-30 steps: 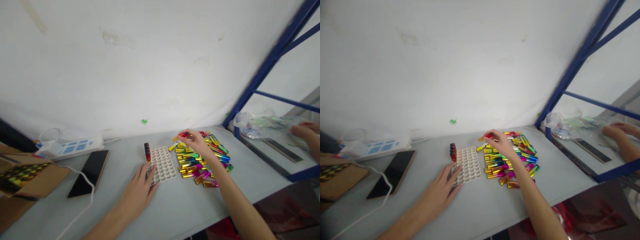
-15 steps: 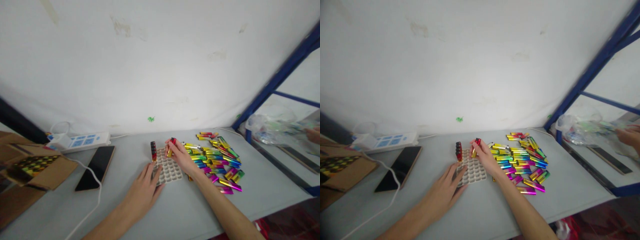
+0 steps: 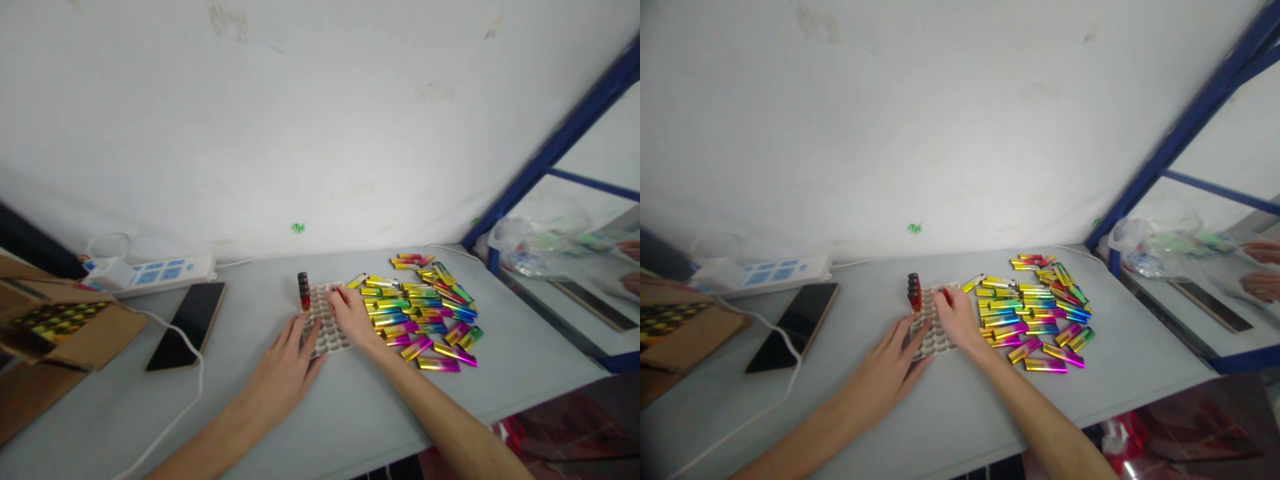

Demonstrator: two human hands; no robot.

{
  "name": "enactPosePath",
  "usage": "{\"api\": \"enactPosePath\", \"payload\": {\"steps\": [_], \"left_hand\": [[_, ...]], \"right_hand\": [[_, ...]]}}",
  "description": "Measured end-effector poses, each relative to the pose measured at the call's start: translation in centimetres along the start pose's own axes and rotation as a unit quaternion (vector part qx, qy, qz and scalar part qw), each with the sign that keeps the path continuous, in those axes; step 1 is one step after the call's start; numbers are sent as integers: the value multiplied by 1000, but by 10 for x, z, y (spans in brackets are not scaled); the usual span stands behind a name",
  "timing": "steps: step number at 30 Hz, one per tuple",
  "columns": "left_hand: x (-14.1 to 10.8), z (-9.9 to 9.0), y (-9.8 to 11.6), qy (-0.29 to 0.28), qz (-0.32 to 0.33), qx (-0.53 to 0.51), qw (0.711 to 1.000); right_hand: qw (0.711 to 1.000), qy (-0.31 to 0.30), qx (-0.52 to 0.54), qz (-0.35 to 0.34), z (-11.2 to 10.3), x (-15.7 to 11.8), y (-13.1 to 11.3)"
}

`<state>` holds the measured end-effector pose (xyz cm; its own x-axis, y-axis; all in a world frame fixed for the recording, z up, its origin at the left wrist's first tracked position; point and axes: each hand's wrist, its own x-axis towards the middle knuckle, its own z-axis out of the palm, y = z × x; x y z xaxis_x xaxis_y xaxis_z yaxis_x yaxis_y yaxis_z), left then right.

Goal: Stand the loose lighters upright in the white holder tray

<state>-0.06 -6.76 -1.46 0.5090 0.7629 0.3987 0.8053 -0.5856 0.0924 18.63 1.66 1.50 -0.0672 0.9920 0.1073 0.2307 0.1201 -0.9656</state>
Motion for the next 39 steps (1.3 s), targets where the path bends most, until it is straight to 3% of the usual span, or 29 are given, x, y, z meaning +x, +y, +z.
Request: {"api": "enactPosePath", "payload": {"steps": [8,15,23,30,35,39], "left_hand": [[3,-5,5,3,-8,-6,1000],[1,-4,6,14,-11,-10,1000],[0,-9,11,34,-4,6,999],[0,-11,13,10,-2,34,999],[0,-13,13,-18,-3,21,1000],[1,-14,13,-16,3,27,999]], "right_hand": [[998,-17,-17,-60,-3,-5,1],[980,-13,-73,-182,-14,-1,4],[969,-28,-143,-198,-14,-4,2],[930,-106,-243,-253,-8,-2,7],[904,-114,-329,-247,-2,-1,2],[905,-112,-338,-232,3,-4,-2]]}}
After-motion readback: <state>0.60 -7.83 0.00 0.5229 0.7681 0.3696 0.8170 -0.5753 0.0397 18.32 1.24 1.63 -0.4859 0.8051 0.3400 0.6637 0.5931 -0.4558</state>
